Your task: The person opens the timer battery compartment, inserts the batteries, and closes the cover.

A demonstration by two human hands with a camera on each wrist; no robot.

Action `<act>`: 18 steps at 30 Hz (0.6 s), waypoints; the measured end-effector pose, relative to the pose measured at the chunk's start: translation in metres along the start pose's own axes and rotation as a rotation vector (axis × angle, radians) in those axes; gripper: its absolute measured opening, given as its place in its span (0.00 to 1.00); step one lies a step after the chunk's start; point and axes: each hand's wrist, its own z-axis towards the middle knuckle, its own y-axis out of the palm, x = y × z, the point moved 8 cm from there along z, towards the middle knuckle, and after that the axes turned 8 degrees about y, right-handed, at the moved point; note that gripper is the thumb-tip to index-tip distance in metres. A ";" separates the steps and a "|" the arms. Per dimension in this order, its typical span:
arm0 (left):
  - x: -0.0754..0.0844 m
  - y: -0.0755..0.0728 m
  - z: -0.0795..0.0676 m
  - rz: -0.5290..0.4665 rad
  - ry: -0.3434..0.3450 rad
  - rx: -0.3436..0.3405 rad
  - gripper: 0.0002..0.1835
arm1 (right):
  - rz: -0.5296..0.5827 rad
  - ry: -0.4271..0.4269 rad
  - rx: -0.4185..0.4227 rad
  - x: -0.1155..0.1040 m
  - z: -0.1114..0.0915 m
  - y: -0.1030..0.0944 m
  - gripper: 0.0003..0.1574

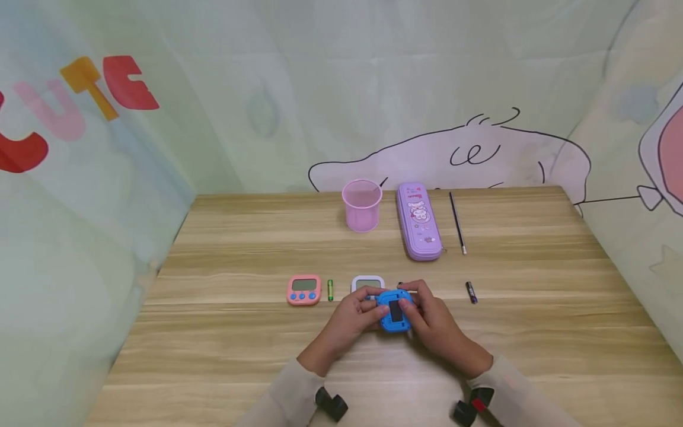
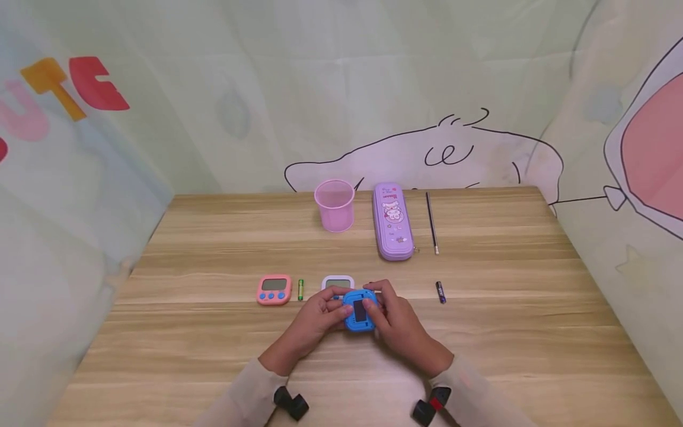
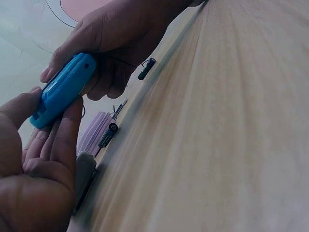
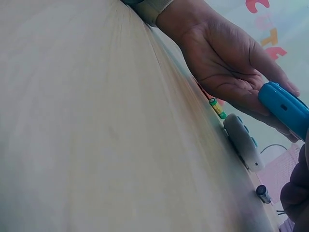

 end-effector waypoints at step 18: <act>0.000 0.001 0.001 -0.062 -0.016 0.026 0.24 | -0.107 -0.043 0.143 -0.007 -0.001 -0.004 0.15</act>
